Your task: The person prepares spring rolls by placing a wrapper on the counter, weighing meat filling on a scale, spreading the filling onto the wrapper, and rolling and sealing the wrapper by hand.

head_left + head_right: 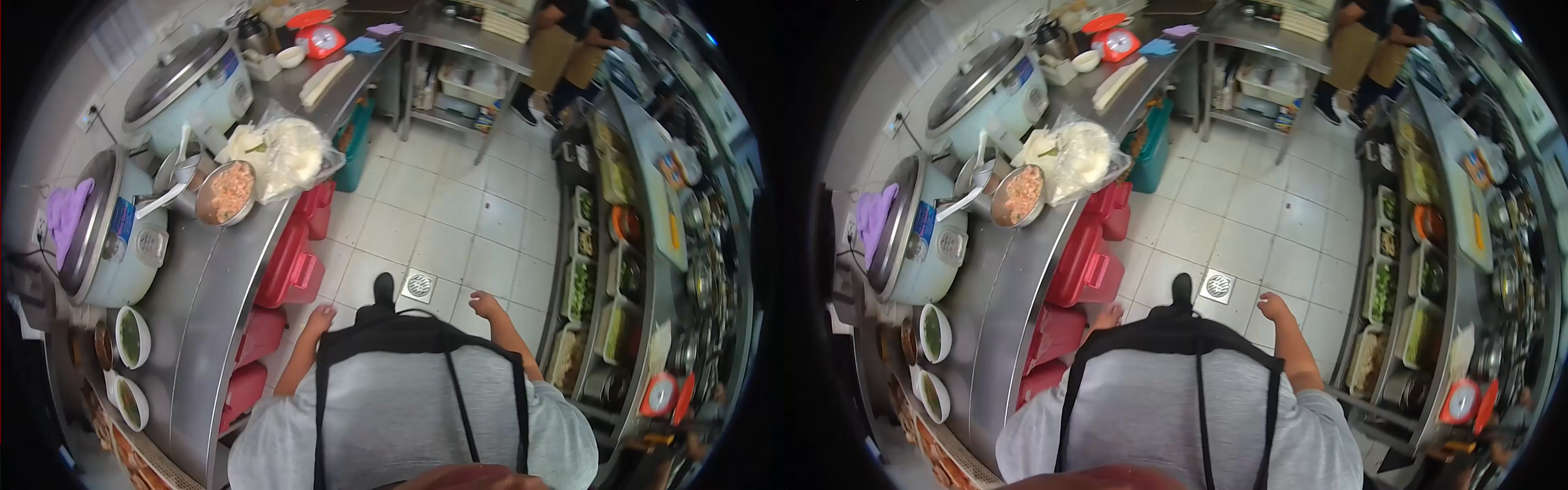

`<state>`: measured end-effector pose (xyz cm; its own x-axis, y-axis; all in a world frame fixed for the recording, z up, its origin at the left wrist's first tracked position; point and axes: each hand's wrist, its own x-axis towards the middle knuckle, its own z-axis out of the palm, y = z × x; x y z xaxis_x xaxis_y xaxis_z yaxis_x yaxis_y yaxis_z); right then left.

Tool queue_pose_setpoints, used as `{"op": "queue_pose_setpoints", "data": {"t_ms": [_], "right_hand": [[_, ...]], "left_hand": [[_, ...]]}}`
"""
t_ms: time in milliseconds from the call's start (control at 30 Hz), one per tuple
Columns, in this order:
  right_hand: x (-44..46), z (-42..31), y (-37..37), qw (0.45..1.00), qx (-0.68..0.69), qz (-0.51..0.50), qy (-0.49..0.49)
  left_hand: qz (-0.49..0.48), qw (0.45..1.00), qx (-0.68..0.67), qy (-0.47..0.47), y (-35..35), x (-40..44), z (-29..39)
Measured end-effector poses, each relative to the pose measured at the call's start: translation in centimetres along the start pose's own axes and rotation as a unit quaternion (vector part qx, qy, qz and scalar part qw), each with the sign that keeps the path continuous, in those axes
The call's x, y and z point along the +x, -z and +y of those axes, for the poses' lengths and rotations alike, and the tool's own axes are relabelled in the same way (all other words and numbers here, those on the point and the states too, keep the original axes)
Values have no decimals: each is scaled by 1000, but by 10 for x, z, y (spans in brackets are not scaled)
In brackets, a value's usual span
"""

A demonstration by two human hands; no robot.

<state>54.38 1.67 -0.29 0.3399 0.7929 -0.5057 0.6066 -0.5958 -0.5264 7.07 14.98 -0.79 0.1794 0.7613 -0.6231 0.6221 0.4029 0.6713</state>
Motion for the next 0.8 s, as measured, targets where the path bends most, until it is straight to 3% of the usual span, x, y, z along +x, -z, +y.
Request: {"op": "queue_pose_setpoints", "data": {"t_ms": [33, 100, 267, 300, 433, 500, 567, 633, 733, 800], "right_hand": [[14, -1, -5, 1000, 15, -9, 4], [32, 8, 2, 1000, 0, -1, -8], [35, 10, 59, 987, -1, -45, -155], [42, 21, 61, 985, -11, -49, -165], [106, 79, 30, 975, -155, -117, -104], [161, 124, -5, 927, -332, -168, 35], [169, 89, 30, 973, -164, -142, -74], [199, 75, 69, 981, -91, -123, -118], [269, 72, 131, 978, -113, -154, -88], [340, 64, 181, 963, -184, -197, -23]], "left_hand": [[18, 995, -49, -90, 2, 15, 30], [-21, 988, -58, -143, 7, 51, 98], [-127, 944, -27, -305, 24, 149, 276], [-105, 936, 3, -336, 27, 157, 313], [-60, 922, 17, -383, 46, 175, 427], [-43, 918, -13, -395, 52, 193, 454], [5, 908, -10, -419, 60, 234, 453], [56, 907, -38, -416, 63, 266, 463], [149, 911, -138, -358, 74, 288, 458], [226, 901, -135, -346, 86, 302, 457]]}}
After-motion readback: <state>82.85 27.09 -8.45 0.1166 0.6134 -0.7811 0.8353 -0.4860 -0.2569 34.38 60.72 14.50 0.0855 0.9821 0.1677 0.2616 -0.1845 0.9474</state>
